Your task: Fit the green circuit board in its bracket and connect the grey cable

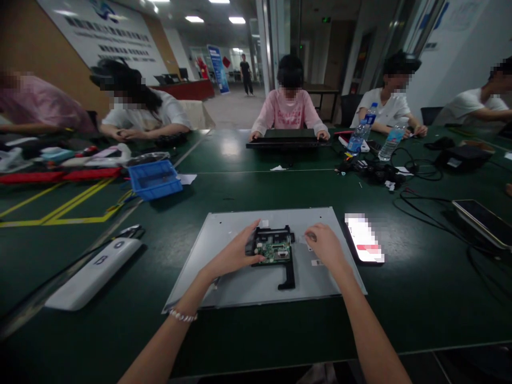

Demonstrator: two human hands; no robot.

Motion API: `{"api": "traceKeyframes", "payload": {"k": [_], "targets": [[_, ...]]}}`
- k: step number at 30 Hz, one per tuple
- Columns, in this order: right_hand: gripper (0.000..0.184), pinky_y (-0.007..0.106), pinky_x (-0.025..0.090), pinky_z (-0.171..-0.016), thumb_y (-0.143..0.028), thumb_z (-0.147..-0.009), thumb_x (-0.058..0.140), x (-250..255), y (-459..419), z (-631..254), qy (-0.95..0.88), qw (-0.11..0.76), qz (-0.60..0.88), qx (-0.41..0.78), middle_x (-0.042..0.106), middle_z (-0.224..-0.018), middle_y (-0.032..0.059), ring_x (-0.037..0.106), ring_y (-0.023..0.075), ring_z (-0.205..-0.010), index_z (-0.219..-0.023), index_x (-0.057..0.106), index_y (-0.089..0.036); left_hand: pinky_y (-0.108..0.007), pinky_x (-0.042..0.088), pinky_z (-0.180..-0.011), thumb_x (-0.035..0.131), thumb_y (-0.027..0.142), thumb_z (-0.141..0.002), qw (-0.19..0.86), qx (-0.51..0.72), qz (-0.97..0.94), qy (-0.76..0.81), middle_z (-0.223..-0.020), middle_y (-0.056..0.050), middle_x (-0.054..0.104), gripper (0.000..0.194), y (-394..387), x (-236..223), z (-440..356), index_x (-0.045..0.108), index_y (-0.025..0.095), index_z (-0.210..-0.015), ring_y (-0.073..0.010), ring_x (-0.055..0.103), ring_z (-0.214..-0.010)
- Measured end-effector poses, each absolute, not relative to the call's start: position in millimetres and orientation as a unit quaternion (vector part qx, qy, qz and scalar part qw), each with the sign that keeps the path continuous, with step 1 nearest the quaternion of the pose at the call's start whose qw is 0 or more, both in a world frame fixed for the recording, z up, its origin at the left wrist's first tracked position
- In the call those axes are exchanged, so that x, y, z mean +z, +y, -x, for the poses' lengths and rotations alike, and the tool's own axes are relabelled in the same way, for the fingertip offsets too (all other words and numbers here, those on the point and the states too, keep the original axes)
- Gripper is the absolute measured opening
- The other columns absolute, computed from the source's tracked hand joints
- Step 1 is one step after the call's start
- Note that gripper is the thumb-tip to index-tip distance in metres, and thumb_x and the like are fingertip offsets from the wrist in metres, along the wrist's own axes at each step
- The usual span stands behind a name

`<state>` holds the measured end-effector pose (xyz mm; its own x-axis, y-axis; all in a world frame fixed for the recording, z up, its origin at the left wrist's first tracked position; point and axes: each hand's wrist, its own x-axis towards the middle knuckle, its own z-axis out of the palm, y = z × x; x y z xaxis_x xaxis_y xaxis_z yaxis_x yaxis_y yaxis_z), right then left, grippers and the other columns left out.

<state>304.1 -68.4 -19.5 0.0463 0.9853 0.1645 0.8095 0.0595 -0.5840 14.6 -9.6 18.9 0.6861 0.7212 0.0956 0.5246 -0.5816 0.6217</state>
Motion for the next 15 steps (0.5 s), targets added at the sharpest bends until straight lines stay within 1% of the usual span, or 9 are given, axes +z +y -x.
{"api": "traceKeyframes", "payload": {"k": [3,6,11,15], "targets": [[0.020,0.034,0.040,-0.092,-0.024,-0.082,0.054,-9,-59,-293,-0.693,0.270,0.658,0.115,0.062,-0.106,0.0081,0.054,0.0211,-0.102,-0.099,0.064,-0.019,-0.050,0.027,-0.108,0.068,0.042,-0.071,0.299,0.177,-0.868,0.354,-0.147,-0.015,0.026,0.097,-10,18,-15,0.009,0.021,-0.146,-0.0325,0.031,-0.132],[0.025,0.032,0.038,-0.095,-0.025,-0.085,0.052,7,-39,-272,-0.746,0.264,0.600,0.116,0.061,-0.111,0.0071,0.053,0.0197,-0.106,-0.107,0.062,-0.020,-0.052,0.028,-0.107,0.069,0.041,-0.070,0.316,0.182,-0.858,0.362,-0.147,-0.016,0.026,0.102,-10,14,-15,0.004,0.022,-0.146,-0.0336,0.032,-0.131],[0.023,0.030,0.037,-0.094,-0.022,-0.085,0.055,20,5,-239,-0.820,0.185,0.527,0.121,0.063,-0.109,0.0075,0.055,0.0197,-0.106,-0.105,0.064,-0.020,-0.052,0.028,-0.107,0.071,0.039,-0.069,0.331,0.195,-0.850,0.362,-0.146,-0.016,0.027,0.102,-10,7,-16,0.006,0.022,-0.146,-0.0339,0.031,-0.131],[0.020,0.028,0.039,-0.088,-0.022,-0.085,0.057,20,26,-227,-0.863,0.122,0.481,0.093,0.065,-0.105,0.0091,0.057,0.0193,-0.102,-0.102,0.065,-0.017,-0.056,0.028,-0.105,0.072,0.039,-0.068,0.340,0.215,-0.847,0.348,-0.144,-0.017,0.031,0.107,-10,3,-15,0.001,0.023,-0.145,-0.0349,0.033,-0.130]]}}
